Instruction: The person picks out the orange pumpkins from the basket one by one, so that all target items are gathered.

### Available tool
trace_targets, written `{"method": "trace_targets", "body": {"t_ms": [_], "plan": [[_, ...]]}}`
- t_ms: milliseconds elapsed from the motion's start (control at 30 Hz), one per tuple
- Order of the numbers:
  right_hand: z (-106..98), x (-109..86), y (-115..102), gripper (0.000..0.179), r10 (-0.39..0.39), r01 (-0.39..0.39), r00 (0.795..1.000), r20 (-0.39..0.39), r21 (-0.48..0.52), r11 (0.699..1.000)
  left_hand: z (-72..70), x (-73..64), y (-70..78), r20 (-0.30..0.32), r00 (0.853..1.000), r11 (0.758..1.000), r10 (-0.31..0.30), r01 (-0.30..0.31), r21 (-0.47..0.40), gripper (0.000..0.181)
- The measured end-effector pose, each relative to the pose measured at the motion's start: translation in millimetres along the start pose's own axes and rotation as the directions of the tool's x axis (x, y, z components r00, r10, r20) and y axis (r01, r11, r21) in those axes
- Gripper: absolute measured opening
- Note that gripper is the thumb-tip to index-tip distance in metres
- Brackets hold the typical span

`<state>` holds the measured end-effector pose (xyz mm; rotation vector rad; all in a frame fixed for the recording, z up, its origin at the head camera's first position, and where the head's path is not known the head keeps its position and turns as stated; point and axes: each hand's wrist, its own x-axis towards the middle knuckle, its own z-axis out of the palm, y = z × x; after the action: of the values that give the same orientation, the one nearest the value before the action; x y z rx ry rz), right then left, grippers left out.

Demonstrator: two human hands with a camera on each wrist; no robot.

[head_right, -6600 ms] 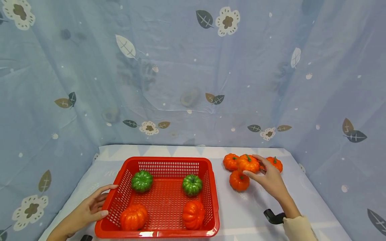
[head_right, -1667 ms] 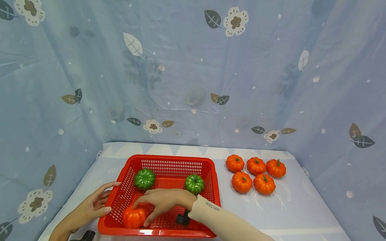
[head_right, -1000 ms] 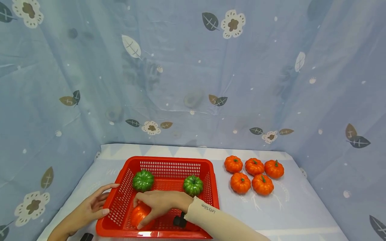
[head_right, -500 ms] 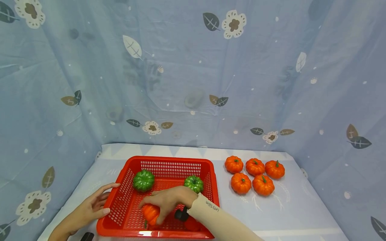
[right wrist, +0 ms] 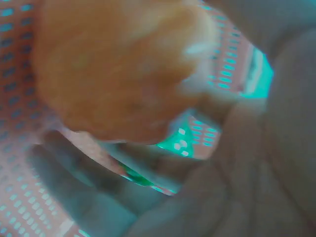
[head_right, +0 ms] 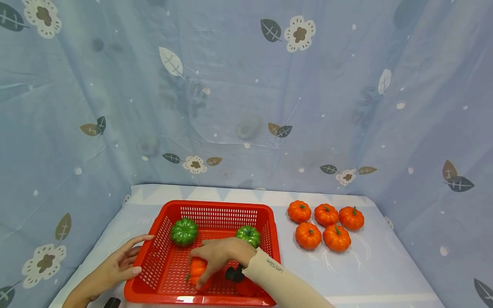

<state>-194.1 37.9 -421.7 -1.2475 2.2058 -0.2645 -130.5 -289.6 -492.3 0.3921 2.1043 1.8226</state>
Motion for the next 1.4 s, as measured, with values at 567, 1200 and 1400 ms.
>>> {"method": "trace_targets", "body": {"t_ms": [567,1200,1400], "plan": [[-7.0,-4.5,4.9,0.057,-0.024,0.025,0.976,-0.216,0.003,1.0,2.1,0.0,1.6,-0.026,1.0,1.0,-0.003,0.004,0.019,0.073],[-29.6,-51.6,20.4,0.07,0.053,0.013,0.816,-0.576,0.109,0.994,2.3,-2.1,1.3,-0.006,1.0,1.0,0.013,-0.013,0.002,0.071],[-28.8,-69.8,31.2,0.072,0.103,-0.011,0.784,-0.612,0.152,0.988,2.2,-1.2,1.4,0.005,1.0,1.0,0.0,0.0,-0.011,0.071]]}}
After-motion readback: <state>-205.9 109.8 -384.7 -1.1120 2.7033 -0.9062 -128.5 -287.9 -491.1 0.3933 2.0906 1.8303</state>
